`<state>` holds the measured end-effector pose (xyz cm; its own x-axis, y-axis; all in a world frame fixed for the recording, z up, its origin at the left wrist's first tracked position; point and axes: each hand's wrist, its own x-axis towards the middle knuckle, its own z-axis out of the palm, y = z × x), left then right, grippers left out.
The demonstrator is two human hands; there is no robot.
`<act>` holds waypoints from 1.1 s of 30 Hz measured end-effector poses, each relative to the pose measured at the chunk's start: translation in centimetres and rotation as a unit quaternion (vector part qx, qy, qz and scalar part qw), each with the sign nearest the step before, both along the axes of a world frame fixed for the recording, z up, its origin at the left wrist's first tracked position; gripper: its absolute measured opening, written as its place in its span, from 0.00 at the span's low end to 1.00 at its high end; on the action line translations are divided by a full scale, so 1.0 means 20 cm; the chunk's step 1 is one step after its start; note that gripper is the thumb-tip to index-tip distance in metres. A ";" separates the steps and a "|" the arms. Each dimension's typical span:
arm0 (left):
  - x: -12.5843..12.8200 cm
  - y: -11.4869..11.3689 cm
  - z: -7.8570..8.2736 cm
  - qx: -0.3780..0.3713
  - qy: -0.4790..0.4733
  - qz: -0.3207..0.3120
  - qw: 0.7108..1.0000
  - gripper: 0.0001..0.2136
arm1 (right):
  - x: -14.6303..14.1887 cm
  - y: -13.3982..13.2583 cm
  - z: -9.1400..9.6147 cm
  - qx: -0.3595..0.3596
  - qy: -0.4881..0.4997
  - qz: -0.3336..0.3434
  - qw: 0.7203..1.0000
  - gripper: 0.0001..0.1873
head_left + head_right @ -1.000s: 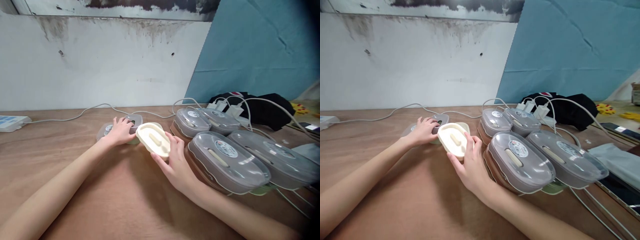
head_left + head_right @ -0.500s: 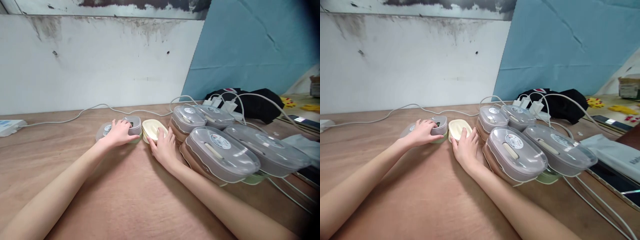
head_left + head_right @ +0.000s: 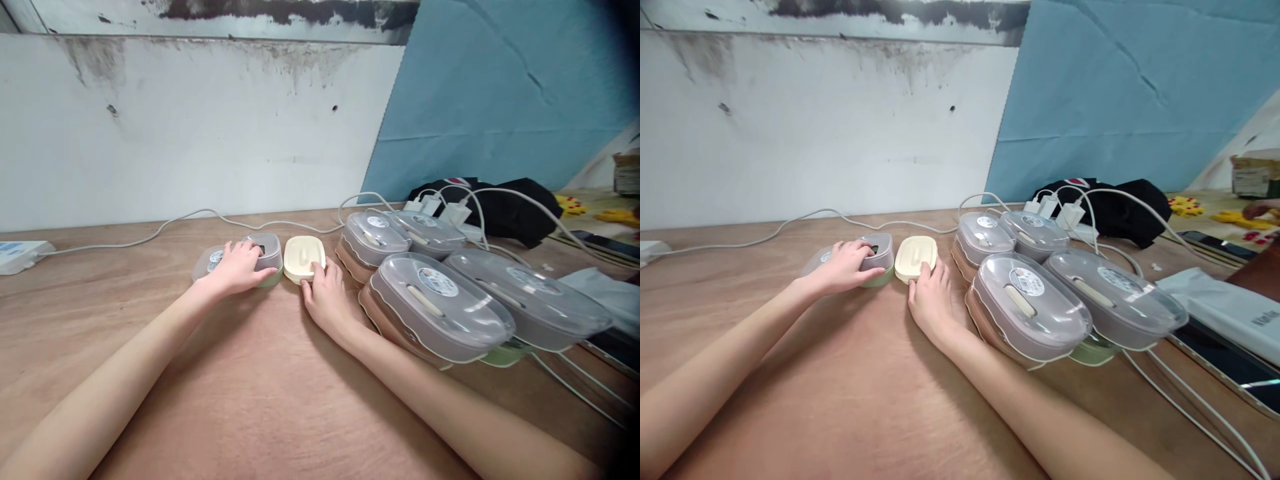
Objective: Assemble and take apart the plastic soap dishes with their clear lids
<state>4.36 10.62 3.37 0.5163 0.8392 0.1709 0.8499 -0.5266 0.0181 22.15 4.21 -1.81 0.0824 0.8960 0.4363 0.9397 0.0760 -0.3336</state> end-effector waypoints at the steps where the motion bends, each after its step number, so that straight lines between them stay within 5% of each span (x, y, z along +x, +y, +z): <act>1: 0.00 0.00 0.00 0.002 0.002 0.000 1.000 0.22 | 0.00 0.00 -0.01 0.001 0.004 0.001 1.000 0.20; 19: 0.01 -0.02 0.02 -0.011 -0.022 0.012 1.000 0.20 | -0.02 -0.03 0.03 -0.018 0.020 0.022 0.999 0.28; 24: 0.02 -0.03 0.03 0.002 -0.020 0.014 1.000 0.19 | -0.05 -0.20 0.06 -0.001 -0.019 0.169 0.986 0.28; 28: 0.02 -0.05 0.03 0.012 -0.008 0.006 1.000 0.18 | 0.00 -0.35 0.08 -0.045 -0.054 0.382 0.922 0.23; 33: 0.02 -0.03 0.02 0.015 0.002 0.010 1.000 0.19 | 0.06 -0.40 0.11 -0.107 -0.049 0.413 0.903 0.19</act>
